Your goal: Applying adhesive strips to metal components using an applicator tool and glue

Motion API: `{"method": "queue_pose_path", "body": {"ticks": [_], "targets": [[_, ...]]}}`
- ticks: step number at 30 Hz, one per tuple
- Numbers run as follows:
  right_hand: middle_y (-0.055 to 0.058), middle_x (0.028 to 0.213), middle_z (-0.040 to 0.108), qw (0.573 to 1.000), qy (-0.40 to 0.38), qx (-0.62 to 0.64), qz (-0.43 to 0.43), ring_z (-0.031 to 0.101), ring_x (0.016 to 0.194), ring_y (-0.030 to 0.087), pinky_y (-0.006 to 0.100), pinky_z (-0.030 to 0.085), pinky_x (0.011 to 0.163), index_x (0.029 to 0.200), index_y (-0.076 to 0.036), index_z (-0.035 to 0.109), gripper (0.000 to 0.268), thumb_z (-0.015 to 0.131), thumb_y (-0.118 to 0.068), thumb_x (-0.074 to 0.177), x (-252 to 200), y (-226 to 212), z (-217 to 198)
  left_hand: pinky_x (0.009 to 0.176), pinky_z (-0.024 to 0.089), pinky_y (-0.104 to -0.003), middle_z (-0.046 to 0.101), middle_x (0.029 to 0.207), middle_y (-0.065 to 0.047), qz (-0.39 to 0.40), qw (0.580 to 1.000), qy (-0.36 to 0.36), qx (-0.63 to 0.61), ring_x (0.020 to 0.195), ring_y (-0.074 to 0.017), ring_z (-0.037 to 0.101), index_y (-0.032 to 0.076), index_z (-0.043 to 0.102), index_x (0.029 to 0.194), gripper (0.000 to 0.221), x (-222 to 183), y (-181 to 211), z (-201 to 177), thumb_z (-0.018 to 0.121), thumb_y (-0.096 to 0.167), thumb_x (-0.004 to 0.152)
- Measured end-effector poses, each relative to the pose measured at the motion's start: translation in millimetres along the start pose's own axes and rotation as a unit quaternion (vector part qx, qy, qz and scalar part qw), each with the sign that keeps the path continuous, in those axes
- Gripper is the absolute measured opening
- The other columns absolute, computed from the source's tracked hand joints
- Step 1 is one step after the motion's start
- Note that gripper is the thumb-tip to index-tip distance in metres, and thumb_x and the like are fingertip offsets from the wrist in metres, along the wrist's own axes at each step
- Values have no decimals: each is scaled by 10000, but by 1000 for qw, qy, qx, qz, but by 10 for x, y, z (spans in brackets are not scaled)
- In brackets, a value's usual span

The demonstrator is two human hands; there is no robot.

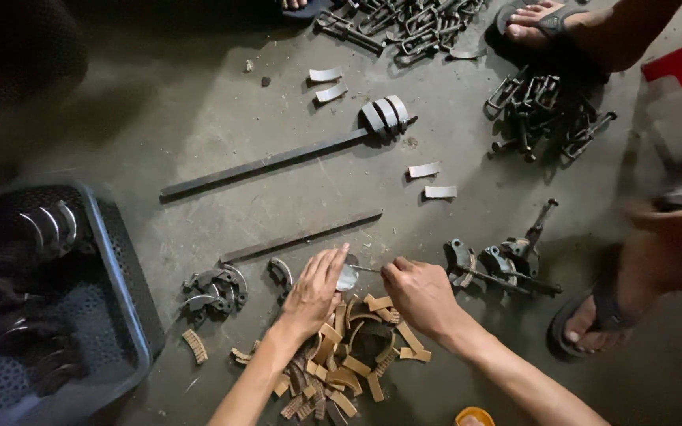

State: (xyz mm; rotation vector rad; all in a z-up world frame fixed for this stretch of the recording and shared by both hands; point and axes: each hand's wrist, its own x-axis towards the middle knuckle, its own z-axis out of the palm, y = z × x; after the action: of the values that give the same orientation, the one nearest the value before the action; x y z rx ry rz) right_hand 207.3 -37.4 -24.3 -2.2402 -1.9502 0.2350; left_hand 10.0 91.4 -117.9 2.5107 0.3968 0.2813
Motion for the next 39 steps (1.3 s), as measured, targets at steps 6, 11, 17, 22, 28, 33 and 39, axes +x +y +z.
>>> {"method": "queue_pose_path", "body": {"ticks": [6, 11, 17, 22, 28, 33, 39], "targets": [[28, 651, 607, 997, 0, -47, -58, 680, 540, 261, 355, 509, 445, 753, -163, 582, 119, 591, -168, 871, -79, 59, 186, 1099, 439, -510, 555, 1326, -263, 19, 1000, -6, -14, 1271, -430, 545, -35, 303, 1565, 978, -22, -2, 54, 768, -23, 705], [88, 615, 640, 999, -13, 33, 26, 694, 532, 335, 378, 527, 435, 730, -107, 643, 181, 621, -173, 897, -112, -80, 27, 973, 563, -452, 537, 1369, -248, 43, 998, 19, 32, 1301, -407, 533, 33, 241, 1605, 1067, -33, -20, 200, 820, 7, 709], [132, 572, 675, 939, -146, 246, 193, 697, 613, 388, 445, 489, 502, 677, -91, 698, 266, 715, -295, 846, -123, -28, 126, 854, 612, -445, 520, 1405, -223, 101, 991, 53, 64, 1300, -419, 537, 12, 336, 1555, 1058, -139, -170, 396, 863, 49, 638], [131, 547, 676, 863, -181, 399, 251, 612, 516, 254, 370, 470, 500, 628, -74, 718, 256, 738, -231, 828, -165, -99, 114, 865, 605, -469, 518, 1426, -214, 53, 996, 69, -19, 1304, -424, 533, 7, 330, 1540, 1055, -191, -87, 292, 887, 60, 645], [139, 514, 645, 684, -132, 616, 366, 544, 435, 143, 242, 391, 391, 718, 25, 752, 190, 810, -116, 831, -128, -200, 34, 1036, 523, -565, 537, 1436, -227, -162, 965, 75, -191, 1308, -455, 533, 22, 209, 1596, 1005, -101, 100, 222, 809, 71, 791], [145, 614, 760, 782, -64, 518, 342, 622, 485, 144, 272, 470, 445, 828, -4, 826, 109, 806, -109, 804, -138, -188, 50, 1027, 479, -651, 518, 1446, -307, -240, 944, 58, -221, 1279, -545, 517, 14, 130, 1607, 1052, -164, 149, 207, 765, -31, 768], [170, 726, 769, 872, 1, 409, 268, 745, 654, 283, 363, 564, 578, 900, -49, 804, 218, 884, -192, 756, -157, -259, 30, 1012, 548, -509, 537, 1438, -216, -209, 950, 159, -168, 1277, -433, 570, 56, 417, 1534, 822, -723, 301, 29, 792, 28, 803]]}}
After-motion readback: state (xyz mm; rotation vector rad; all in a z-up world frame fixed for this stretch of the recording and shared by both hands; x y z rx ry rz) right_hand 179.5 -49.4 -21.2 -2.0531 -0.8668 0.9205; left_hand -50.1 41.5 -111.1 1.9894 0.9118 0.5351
